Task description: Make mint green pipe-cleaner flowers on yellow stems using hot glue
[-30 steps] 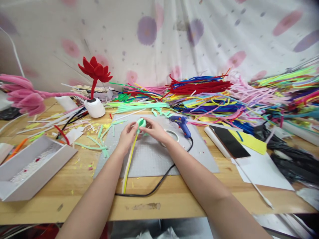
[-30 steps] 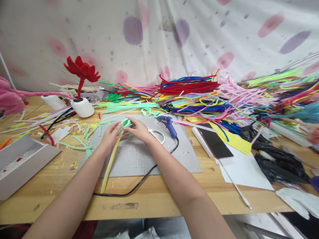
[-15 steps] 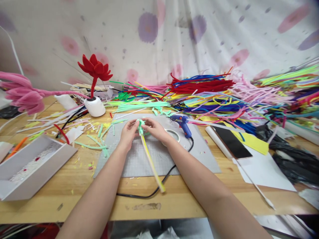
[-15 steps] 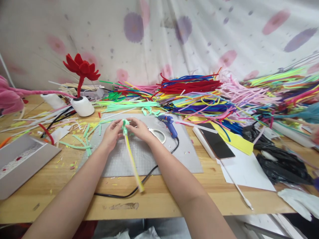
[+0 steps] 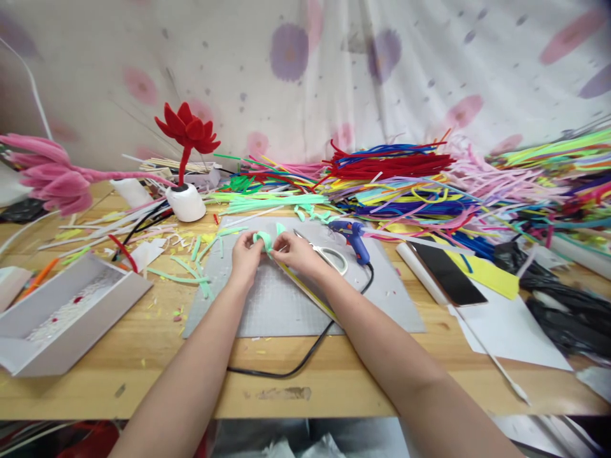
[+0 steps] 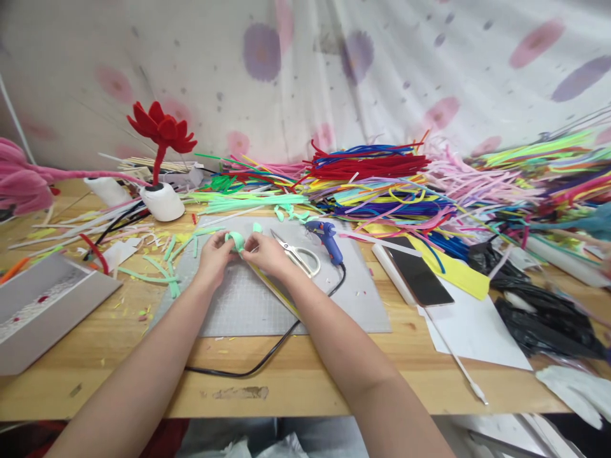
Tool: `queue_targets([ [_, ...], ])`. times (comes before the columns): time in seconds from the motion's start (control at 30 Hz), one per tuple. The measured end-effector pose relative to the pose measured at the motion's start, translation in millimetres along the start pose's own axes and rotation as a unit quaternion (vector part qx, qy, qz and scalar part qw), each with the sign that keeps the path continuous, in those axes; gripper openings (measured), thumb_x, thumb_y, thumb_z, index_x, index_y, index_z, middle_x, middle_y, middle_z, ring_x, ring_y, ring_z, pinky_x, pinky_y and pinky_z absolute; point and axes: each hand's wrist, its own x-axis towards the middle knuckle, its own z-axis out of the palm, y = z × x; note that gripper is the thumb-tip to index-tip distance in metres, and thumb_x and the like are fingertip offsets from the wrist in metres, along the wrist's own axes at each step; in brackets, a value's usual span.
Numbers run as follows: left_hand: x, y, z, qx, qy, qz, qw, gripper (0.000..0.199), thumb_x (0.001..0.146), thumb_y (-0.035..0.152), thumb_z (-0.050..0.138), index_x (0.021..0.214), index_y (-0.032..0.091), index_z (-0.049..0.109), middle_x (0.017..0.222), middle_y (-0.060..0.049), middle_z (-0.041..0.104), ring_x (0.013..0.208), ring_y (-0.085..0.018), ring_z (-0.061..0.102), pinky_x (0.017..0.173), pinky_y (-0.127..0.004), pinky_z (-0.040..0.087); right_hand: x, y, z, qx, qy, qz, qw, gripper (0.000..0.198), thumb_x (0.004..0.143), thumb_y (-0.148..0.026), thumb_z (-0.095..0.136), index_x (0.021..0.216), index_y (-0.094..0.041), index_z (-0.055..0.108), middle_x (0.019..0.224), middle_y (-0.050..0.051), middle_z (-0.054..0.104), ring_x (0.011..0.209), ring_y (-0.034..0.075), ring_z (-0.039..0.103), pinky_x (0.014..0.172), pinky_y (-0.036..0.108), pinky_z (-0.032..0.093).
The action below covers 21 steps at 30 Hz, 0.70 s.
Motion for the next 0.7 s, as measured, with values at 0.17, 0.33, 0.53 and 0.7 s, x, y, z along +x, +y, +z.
queue_targets([
  [0.17,-0.5,1.9,0.6,-0.004,0.000,-0.025,1.000,0.030,0.055,0.012,0.056,0.083,0.018,0.047,0.074,0.000,0.058,0.062,-0.013,0.059,0.055,-0.025,0.047,-2.2,-2.9,2.2,-0.016,-0.004,0.004,1.000,0.009,0.072,-0.027,0.057,0.073,-0.019,0.056,0.067,-0.001,0.064,0.063,0.012,0.061,0.062,0.024,0.045],
  [0.33,-2.7,3.8,0.4,-0.017,-0.024,-0.027,0.999,0.035,0.054,0.011,0.057,0.087,0.018,0.047,0.074,0.000,0.059,0.063,-0.014,0.060,0.060,-0.027,0.049,-1.7,0.7,3.4,-0.007,0.009,-0.030,0.999,0.006,0.073,-0.025,0.056,0.073,-0.019,0.056,0.063,-0.001,0.062,0.060,0.012,0.060,0.061,0.024,0.045],
  [0.53,-2.2,0.6,0.6,-0.017,-0.031,-0.029,0.999,0.035,0.054,0.010,0.055,0.088,0.017,0.052,0.071,0.001,0.057,0.061,-0.011,0.057,0.060,-0.026,0.049,-1.1,2.6,3.8,-0.012,0.008,-0.039,0.999,0.010,0.072,-0.028,0.059,0.074,-0.019,0.056,0.066,-0.001,0.063,0.061,0.012,0.061,0.061,0.024,0.045],
  [0.7,-1.3,-0.1,-0.7,-0.045,-0.040,-0.051,0.997,0.034,0.051,0.011,0.058,0.084,0.017,0.053,0.073,0.002,0.057,0.061,-0.010,0.055,0.061,-0.027,0.049,0.2,4.4,3.1,0.069,-0.034,-0.004,0.997,0.011,0.075,-0.030,0.057,0.075,-0.019,0.055,0.059,-0.001,0.063,0.059,0.013,0.062,0.059,0.024,0.046],
])
